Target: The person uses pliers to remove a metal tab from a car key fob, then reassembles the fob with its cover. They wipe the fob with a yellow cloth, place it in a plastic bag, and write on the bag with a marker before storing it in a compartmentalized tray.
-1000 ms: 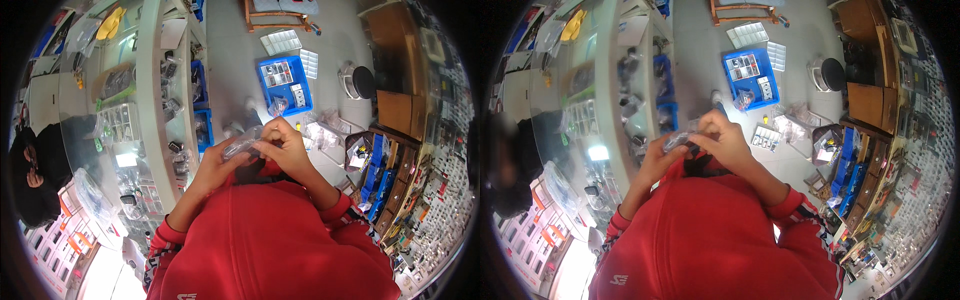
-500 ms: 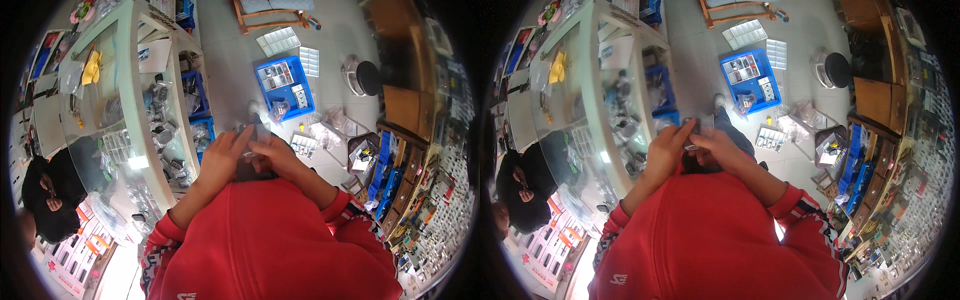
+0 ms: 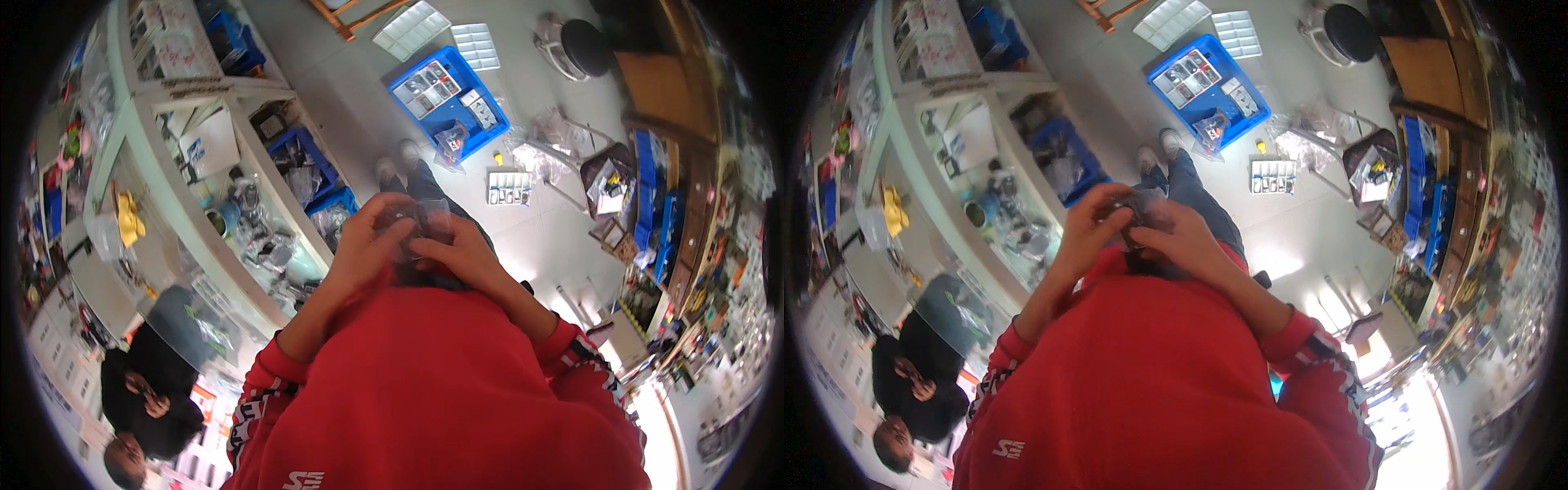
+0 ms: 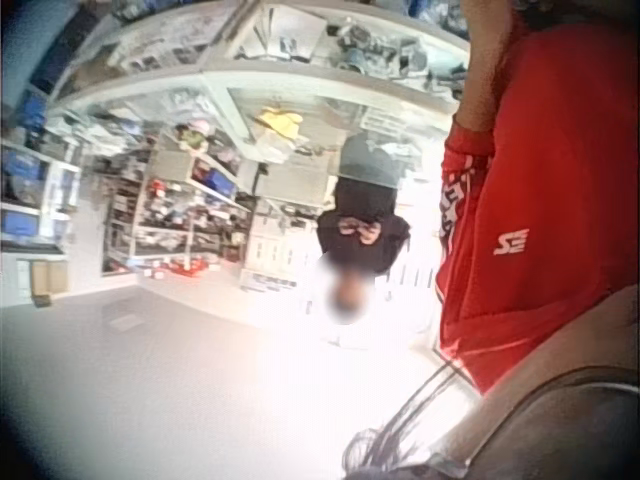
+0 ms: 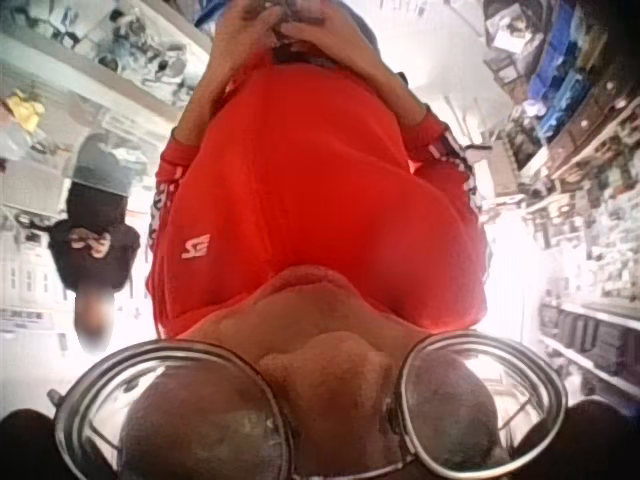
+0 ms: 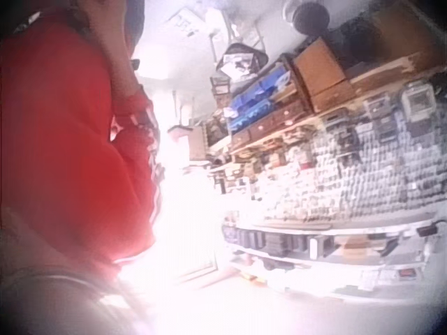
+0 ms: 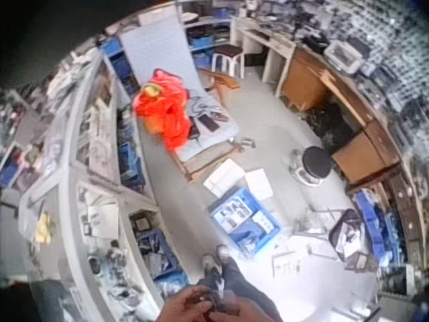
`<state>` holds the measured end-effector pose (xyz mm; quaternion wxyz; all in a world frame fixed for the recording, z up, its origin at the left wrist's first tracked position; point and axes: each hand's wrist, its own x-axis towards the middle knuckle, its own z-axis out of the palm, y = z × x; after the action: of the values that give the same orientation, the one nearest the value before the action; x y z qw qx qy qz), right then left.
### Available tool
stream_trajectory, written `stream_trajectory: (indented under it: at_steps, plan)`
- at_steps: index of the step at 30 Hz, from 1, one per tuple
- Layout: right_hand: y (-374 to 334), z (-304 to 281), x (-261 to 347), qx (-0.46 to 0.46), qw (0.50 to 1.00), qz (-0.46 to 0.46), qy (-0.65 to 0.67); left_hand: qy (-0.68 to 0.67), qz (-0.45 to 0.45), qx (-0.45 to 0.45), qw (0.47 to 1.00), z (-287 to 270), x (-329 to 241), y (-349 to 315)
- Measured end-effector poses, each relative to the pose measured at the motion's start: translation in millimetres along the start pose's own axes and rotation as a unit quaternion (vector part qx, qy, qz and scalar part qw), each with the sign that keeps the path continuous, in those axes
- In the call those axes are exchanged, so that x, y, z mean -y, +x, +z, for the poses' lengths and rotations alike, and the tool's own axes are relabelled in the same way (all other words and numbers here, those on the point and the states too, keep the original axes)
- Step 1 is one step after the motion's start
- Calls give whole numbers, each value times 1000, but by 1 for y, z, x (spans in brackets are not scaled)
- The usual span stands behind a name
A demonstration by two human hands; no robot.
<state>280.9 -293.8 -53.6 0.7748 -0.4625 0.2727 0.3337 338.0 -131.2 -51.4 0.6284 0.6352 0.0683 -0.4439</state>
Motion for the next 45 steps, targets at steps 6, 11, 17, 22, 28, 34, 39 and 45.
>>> stream_trajectory:
  at_steps: [6, 11, 17, 22, 28, 34, 39, 45]
  plan:
    - [-27, -2, -17, -156, 986, -23, 47, 28, 48, 107, 993, 17, 7, 22]
    - [-34, -8, -21, -156, 979, -118, 53, 50, 87, 113, 989, 25, -7, 26]
    - [-67, -51, -20, -239, 955, -136, 111, 79, 51, 243, 965, 80, -20, 62]
    - [-97, -129, -14, -265, 938, -167, 149, 130, 40, 285, 949, 167, -37, 101]
    - [-143, -226, 5, -252, 935, -210, 134, 186, 80, 265, 943, 274, -55, 127]
    - [-160, -271, 29, -241, 938, -215, 128, 236, 104, 274, 927, 317, -81, 148]
    - [-161, -305, 51, -272, 926, -233, 123, 216, 108, 272, 931, 345, -96, 175]
    - [-154, -359, 85, -342, 898, -265, 76, 210, 155, 316, 912, 383, -111, 242]
